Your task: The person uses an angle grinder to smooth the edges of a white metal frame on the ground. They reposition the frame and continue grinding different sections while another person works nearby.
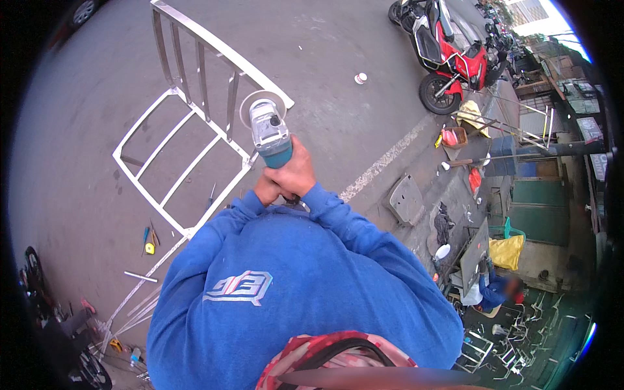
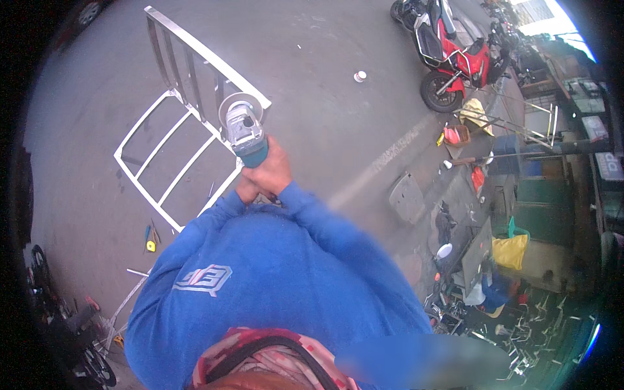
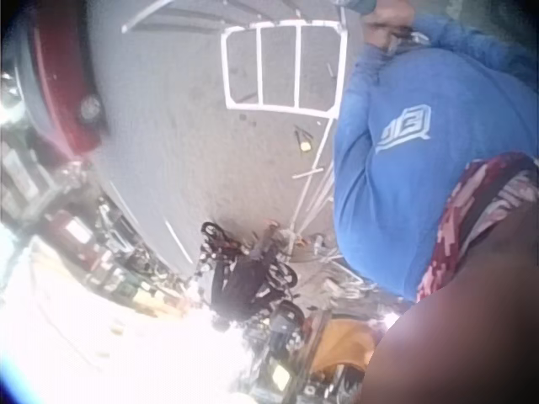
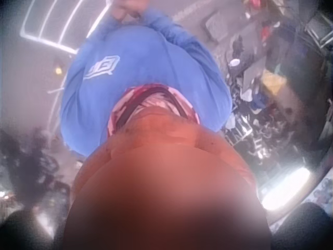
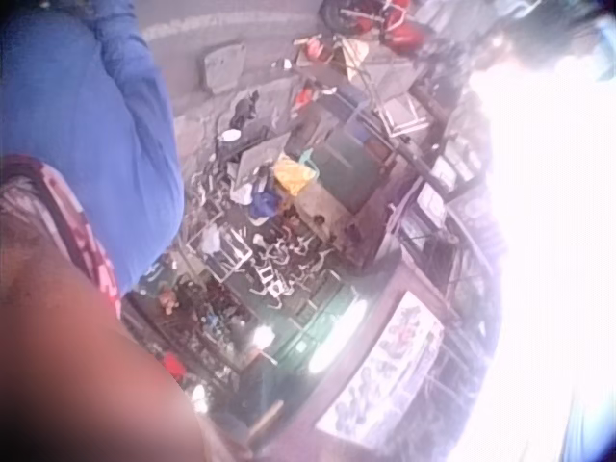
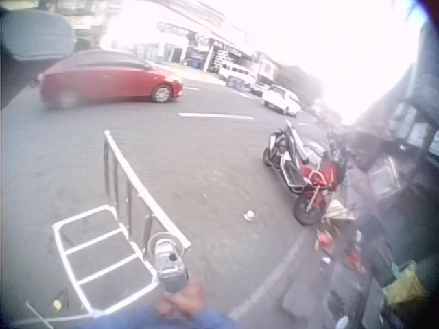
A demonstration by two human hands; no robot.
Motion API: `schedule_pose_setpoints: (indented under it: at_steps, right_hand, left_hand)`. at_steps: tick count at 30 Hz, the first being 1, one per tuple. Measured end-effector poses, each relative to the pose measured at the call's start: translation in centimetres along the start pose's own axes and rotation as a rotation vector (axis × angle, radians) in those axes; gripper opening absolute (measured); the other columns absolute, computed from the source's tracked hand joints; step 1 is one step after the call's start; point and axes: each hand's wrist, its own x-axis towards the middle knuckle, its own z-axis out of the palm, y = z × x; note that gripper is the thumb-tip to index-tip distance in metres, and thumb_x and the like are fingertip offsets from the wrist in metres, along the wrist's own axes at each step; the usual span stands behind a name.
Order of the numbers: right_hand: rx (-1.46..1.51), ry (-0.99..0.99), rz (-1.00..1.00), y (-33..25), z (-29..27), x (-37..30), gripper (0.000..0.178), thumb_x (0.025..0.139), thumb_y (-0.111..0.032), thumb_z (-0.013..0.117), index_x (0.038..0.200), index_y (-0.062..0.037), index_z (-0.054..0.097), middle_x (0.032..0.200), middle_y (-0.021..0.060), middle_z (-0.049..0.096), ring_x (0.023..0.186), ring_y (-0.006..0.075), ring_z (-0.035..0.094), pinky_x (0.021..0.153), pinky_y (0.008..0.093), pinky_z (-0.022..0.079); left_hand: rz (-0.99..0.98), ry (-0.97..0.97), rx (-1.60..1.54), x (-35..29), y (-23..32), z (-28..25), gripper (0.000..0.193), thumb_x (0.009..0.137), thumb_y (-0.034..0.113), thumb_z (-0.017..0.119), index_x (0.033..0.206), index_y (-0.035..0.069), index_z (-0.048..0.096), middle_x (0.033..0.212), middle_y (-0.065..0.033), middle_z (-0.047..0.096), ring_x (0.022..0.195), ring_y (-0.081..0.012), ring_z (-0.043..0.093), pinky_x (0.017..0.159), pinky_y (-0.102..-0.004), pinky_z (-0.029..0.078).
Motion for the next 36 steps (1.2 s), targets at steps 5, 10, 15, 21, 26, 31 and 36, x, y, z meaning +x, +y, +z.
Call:
schedule_pose_setpoints:
  at_steps: [5,10,15,21,26,31,36]
  right_hand:
    - [-0.027,0.098,0.131,-2.2,-2.3,-1.3,0.060,0.057,-0.016,0.083,0.107,0.0036,0.056,0.095,0.0130,0.066,0.084,0.0204,0.064,0.076,0.0340,0.052]
    - [0.070,0.085,0.150,-5.3,-5.5,-1.8,0.056,0.062,-0.017,0.085,0.106,0.0025,0.057,0.093,0.0078,0.064,0.082,0.0163,0.060,0.074,0.0318,0.051]
    - [-0.023,0.147,0.267,-6.7,-5.6,-1.4,0.051,0.065,-0.016,0.083,0.105,0.0012,0.057,0.092,0.0058,0.062,0.080,0.0145,0.059,0.072,0.0305,0.050]
    - [-0.007,0.179,0.235,-7.1,-4.2,-1.7,0.050,0.066,-0.016,0.083,0.105,0.0010,0.057,0.092,0.0057,0.063,0.080,0.0139,0.059,0.072,0.0301,0.050]
    - [0.018,0.203,0.254,-7.9,-3.0,-1.1,0.050,0.065,-0.015,0.083,0.105,0.0013,0.058,0.093,0.0063,0.064,0.080,0.0142,0.060,0.071,0.0306,0.050]
    - [-0.032,0.296,0.332,-8.5,-2.5,-1.8,0.051,0.064,-0.014,0.084,0.105,0.0018,0.057,0.092,0.0072,0.064,0.078,0.0147,0.060,0.070,0.0310,0.051]
    - [0.034,0.371,0.297,-7.9,-1.5,-2.1,0.054,0.063,-0.014,0.084,0.106,0.0022,0.055,0.092,0.0080,0.064,0.078,0.0156,0.061,0.069,0.0309,0.051]
  left_hand:
    - [-0.204,-0.167,-0.237,-0.6,4.4,2.2,0.046,0.056,-0.002,0.079,0.100,0.002,0.067,0.095,-0.0072,0.070,0.090,-0.0183,0.065,0.080,-0.0342,0.053]
    - [-0.270,-0.285,-0.327,0.0,8.2,4.2,0.052,0.063,-0.001,0.075,0.113,0.000,0.061,0.105,-0.0105,0.067,0.099,-0.0204,0.064,0.088,-0.0350,0.051]
    - [-0.310,-0.277,-0.472,0.3,9.2,4.9,0.036,0.063,0.006,0.075,0.098,-0.001,0.068,0.093,-0.0100,0.070,0.087,-0.0213,0.066,0.081,-0.0335,0.052]
    - [-0.327,-0.272,-0.543,-0.3,8.9,4.0,0.031,0.062,0.004,0.073,0.092,0.000,0.069,0.089,-0.0096,0.070,0.084,-0.0208,0.067,0.079,-0.0335,0.052]
    - [-0.331,-0.298,-0.573,0.0,8.4,3.1,0.028,0.061,0.003,0.072,0.089,0.001,0.070,0.085,-0.0090,0.070,0.080,-0.0202,0.067,0.076,-0.0331,0.052]
    - [-0.383,-0.364,-0.547,-0.1,8.1,2.8,0.026,0.061,0.004,0.072,0.088,0.001,0.070,0.084,-0.0094,0.070,0.077,-0.0203,0.067,0.073,-0.0330,0.053]
    - [-0.395,-0.363,-0.509,-0.3,7.9,2.1,0.025,0.060,0.003,0.071,0.085,0.000,0.070,0.081,-0.0093,0.070,0.075,-0.0201,0.067,0.070,-0.0323,0.053]
